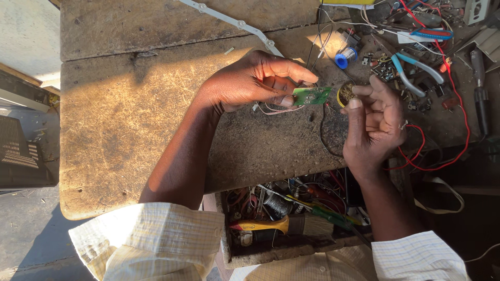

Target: The person strips wire ends, twists them, and solders a small component onto a green circuit board using a soldering iron and solder wire. The person then solders a wire to the board and inspects the joint.

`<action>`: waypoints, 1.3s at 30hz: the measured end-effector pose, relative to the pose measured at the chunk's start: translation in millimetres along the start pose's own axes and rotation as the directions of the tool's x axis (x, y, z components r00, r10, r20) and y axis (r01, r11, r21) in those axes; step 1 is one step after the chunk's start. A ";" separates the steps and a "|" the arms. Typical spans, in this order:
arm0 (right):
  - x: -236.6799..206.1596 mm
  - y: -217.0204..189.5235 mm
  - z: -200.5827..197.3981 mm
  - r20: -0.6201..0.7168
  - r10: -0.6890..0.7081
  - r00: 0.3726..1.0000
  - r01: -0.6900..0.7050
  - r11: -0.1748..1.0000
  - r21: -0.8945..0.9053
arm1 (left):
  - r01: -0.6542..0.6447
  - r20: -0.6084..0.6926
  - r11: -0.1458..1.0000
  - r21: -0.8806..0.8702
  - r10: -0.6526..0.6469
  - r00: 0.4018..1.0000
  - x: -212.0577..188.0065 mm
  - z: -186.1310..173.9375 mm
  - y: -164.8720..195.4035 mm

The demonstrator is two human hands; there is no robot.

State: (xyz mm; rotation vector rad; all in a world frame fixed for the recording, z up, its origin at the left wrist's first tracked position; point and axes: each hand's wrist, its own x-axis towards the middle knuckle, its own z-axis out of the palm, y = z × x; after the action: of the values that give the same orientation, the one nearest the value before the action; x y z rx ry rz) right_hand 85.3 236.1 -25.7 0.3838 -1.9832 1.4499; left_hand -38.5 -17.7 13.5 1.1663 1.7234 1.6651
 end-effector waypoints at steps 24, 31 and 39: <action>-6.6 13.3 -6.0 -0.035 -0.047 0.998 0.049 0.998 0.041 | -0.002 -0.003 1.000 -0.028 0.002 1.000 1.4 3.0 -4.4; -0.4 9.4 -8.9 -0.203 -0.119 0.972 0.159 0.968 0.194 | 0.147 -0.081 0.986 0.076 -0.141 0.987 0.5 4.3 3.9; -1.9 2.9 -107.5 -0.204 -0.153 0.967 0.040 0.881 -0.472 | 0.160 -0.022 0.987 0.021 -0.160 0.987 1.8 2.5 5.8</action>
State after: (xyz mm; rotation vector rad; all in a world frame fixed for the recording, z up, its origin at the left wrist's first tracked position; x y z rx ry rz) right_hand 120.0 336.6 -9.3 0.0889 -2.0006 0.8659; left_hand -36.0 -15.4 19.1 0.9957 1.8029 1.5697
